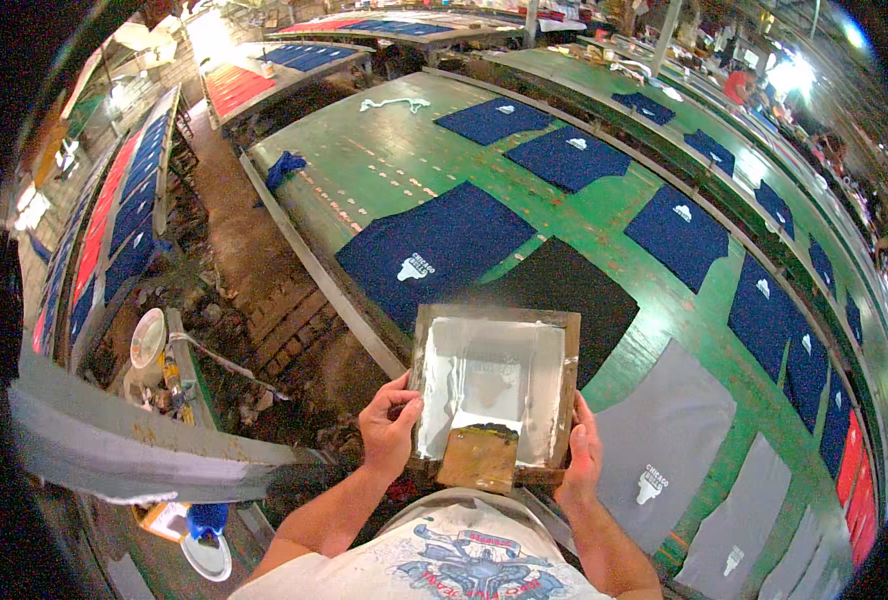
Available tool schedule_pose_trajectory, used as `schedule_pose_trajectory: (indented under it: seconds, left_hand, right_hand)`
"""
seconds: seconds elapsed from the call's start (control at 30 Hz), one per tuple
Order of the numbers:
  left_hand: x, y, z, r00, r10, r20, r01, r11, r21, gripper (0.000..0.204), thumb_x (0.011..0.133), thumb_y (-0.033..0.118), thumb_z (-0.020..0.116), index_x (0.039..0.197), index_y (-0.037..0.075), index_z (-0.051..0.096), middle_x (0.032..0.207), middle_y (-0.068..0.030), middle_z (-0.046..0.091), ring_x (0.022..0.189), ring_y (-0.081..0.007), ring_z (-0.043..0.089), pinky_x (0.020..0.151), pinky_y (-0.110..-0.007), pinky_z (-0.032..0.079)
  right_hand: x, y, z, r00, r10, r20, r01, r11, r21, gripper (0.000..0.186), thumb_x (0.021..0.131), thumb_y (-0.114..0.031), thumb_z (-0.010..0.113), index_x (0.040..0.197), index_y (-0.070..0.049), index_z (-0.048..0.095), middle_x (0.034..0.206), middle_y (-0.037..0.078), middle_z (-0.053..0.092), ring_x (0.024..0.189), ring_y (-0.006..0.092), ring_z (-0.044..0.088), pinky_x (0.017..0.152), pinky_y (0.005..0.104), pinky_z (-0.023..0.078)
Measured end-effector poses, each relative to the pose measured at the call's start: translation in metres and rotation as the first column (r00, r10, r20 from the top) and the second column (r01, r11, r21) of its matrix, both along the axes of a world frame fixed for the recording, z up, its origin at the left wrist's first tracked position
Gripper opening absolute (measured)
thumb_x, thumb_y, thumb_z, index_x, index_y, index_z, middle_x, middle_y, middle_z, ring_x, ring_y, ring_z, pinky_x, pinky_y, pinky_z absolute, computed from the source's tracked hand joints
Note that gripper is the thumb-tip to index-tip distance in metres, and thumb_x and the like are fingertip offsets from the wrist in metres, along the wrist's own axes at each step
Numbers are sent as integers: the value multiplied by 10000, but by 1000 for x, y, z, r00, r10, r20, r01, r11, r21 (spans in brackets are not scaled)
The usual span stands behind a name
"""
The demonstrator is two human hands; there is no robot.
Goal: The person uses a squeegee to spread white ink across a screen printing frame and presses it onto t-shirts laid out on a green table. They reload ink from a white cup and repeat the process on multiple shirts of different colors.
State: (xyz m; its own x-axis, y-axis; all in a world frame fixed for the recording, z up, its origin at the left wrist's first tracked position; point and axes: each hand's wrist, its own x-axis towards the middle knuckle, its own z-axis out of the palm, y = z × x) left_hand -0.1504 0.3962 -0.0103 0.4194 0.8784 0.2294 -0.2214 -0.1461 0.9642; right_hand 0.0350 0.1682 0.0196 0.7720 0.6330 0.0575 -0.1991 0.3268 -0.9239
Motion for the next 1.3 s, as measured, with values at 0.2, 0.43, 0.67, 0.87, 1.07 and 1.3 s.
schedule_pose_trajectory:
  seconds: [0.2, 0.43, 0.67, 0.87, 1.07, 1.3]
  left_hand:
    - [51, 19, -6, 966, -235, 105, 244, 966, -84, 52, 1054, 39, 787, 1053, -13, 792, 1543, -179, 691, 907, -44, 676, 762, -254, 561]
    - [100, -9, -4, 902, -432, -6, 432, 902, 15, 84, 1034, 33, 804, 1110, 10, 780, 1562, -168, 643, 1119, -119, 714, 927, -291, 601]
    - [134, 11, 1, 820, -525, -228, 563, 812, 154, 354, 908, 10, 836, 1254, 78, 800, 1561, -158, 644, 1329, -250, 684, 1075, -363, 572]
    - [168, 95, 0, 770, -565, -295, 630, 746, 216, 412, 839, -35, 799, 1235, 77, 819, 1539, -196, 683, 1390, -333, 662, 1152, -424, 532]
    - [181, 250, -23, 710, -636, -303, 692, 710, 130, 389, 829, -83, 768, 1191, 49, 822, 1536, -211, 693, 1355, -302, 693, 1141, -400, 546]
    - [156, 443, -33, 702, -635, -323, 694, 711, 111, 378, 858, -167, 751, 1191, 2, 810, 1595, -202, 650, 1360, -249, 706, 1094, -377, 576]
  right_hand:
    - [1, -13, 4, 985, -171, -30, 172, 984, 44, 999, 1096, -660, 638, 1743, 43, 347, 1663, 188, 553, 1487, 298, 591, 1245, 459, 477]
    - [1, -53, -14, 888, -454, -73, 454, 891, -13, 1048, 1073, -710, 620, 1723, 74, 374, 1635, 232, 568, 1466, 323, 609, 1226, 473, 497]
    - [-12, -48, -19, 793, -609, -26, 609, 793, -18, 892, 1128, -585, 611, 1666, 108, 447, 1586, 222, 620, 1418, 318, 648, 1198, 457, 519]
    - [-7, 32, -22, 680, -729, -77, 727, 684, -60, 698, 1143, -405, 667, 1587, 125, 563, 1515, 208, 688, 1353, 303, 693, 1158, 448, 551]
    - [-14, 158, -32, 717, -693, -80, 669, 715, -203, 595, 1132, -278, 661, 1593, 92, 589, 1547, 158, 681, 1403, 258, 648, 1213, 418, 490]
    - [-12, 296, -39, 934, -280, -221, 236, 949, -207, 667, 1075, -39, 661, 1695, 73, 439, 1624, 151, 582, 1459, 258, 588, 1253, 428, 456]
